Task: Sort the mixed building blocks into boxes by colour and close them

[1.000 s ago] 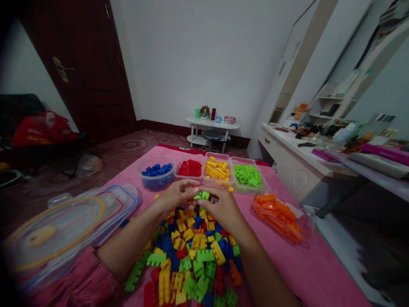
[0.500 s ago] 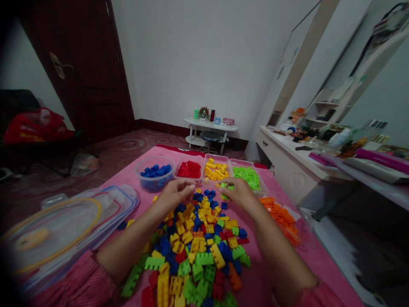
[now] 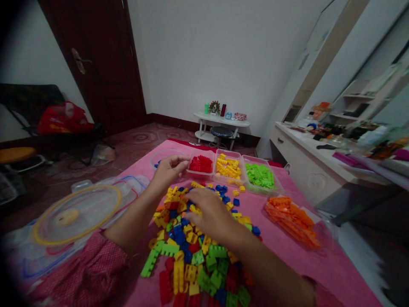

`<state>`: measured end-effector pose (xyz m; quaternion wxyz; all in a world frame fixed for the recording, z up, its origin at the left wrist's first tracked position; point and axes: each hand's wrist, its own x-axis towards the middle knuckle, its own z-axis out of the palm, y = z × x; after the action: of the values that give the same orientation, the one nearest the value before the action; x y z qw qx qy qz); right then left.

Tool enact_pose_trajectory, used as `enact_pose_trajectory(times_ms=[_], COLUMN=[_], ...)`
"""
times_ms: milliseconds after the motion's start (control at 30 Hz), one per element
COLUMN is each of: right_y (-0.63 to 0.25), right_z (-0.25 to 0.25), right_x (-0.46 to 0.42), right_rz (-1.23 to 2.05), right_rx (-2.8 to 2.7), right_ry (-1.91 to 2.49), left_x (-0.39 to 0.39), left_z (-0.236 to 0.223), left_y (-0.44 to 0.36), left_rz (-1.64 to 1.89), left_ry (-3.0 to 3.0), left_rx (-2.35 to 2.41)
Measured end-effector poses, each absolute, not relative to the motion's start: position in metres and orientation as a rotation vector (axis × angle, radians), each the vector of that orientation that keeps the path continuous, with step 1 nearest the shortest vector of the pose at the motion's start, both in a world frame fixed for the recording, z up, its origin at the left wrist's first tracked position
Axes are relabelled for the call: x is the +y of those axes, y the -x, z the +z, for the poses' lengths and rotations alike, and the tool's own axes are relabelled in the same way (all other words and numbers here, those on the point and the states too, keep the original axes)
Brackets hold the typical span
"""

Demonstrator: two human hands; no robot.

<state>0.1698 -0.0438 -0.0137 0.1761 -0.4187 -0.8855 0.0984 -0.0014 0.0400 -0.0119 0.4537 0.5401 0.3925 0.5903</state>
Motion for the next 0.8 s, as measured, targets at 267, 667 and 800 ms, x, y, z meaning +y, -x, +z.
enact_pose_trajectory(times_ms=[267,667,800], right_y=[-0.106,-0.203,-0.223], right_z=[-0.061,-0.029,-0.032], right_x=[-0.116,-0.052,-0.104], right_rz=[0.076,0.002,-0.035], right_rx=[-2.961,-2.452,-2.6], right_ry=[0.606,1.405,1.056], left_x=[0.042,0.046,0.045], left_z=[-0.006,-0.033,-0.038], left_y=[0.01,-0.006,-0.006], left_rz=[1.456,1.29,1.248], left_ry=[-1.35,-1.684,-1.799], left_rx=[0.995,1.095,1.149])
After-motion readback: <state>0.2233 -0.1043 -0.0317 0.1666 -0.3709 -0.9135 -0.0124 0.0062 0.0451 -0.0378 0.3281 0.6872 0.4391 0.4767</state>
